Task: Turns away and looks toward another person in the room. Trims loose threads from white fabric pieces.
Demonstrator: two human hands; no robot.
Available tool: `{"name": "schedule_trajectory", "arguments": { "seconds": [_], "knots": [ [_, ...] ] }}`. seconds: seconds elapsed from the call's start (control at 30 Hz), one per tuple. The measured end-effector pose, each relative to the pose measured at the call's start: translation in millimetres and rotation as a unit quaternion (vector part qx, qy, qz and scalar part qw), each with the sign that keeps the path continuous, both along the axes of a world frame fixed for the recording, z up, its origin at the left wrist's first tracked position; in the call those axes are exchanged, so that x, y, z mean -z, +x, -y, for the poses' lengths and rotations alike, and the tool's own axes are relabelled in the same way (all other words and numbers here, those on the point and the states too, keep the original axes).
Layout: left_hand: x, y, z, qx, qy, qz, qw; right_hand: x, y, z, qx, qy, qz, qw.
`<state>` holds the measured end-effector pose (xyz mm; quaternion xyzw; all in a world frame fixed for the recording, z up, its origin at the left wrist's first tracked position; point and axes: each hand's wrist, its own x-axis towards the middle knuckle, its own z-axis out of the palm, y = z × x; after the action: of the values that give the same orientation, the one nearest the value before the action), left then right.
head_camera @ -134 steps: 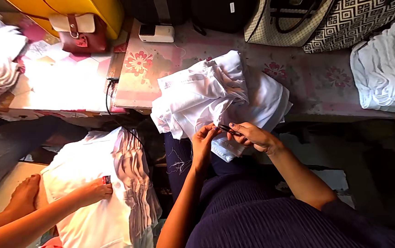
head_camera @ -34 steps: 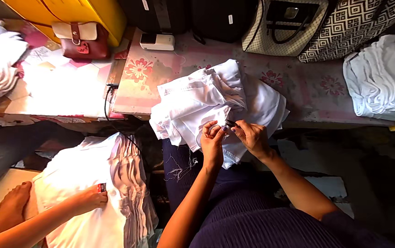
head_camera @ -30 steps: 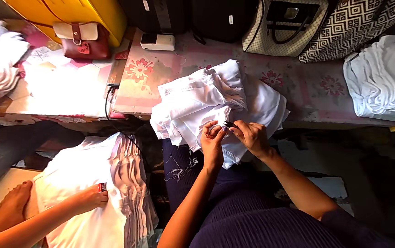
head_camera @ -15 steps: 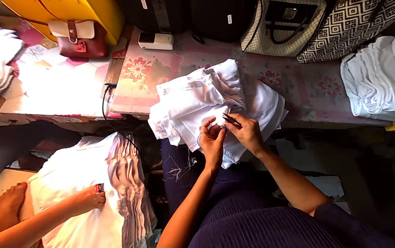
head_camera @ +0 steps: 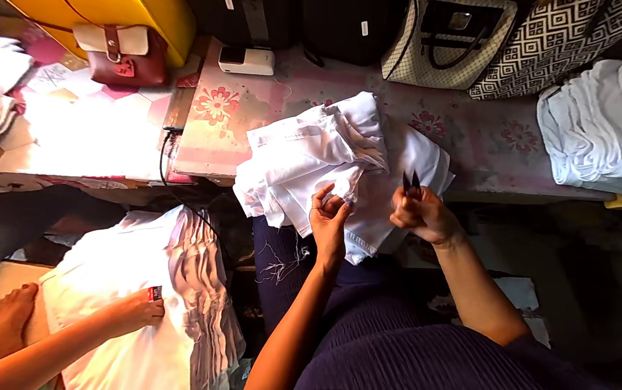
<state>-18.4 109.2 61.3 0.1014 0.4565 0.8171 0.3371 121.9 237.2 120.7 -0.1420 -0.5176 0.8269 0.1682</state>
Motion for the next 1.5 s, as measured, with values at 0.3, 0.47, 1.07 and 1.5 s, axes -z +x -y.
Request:
{"name": "schedule_trajectory", "arguments": {
  "seconds": [0.3,0.47,1.07,1.5],
  "knots": [
    [8,-1,21,0.042,0.001,-0.067,0.997,26,-48,22,0.15,0.129,0.223,0.954],
    [22,-19,63,0.144,-0.202,-0.143,0.958,21,-48,20,0.129,0.113,0.217,0.961],
    [-14,-16,1,0.081,-0.032,0.086,0.993,24,-39,35,0.211,0.314,0.188,0.906],
    [-8,-7,4,0.048,-0.038,0.049,0.997,30,-57,49,0.293,0.574,0.2,0.738]
  ]
}}
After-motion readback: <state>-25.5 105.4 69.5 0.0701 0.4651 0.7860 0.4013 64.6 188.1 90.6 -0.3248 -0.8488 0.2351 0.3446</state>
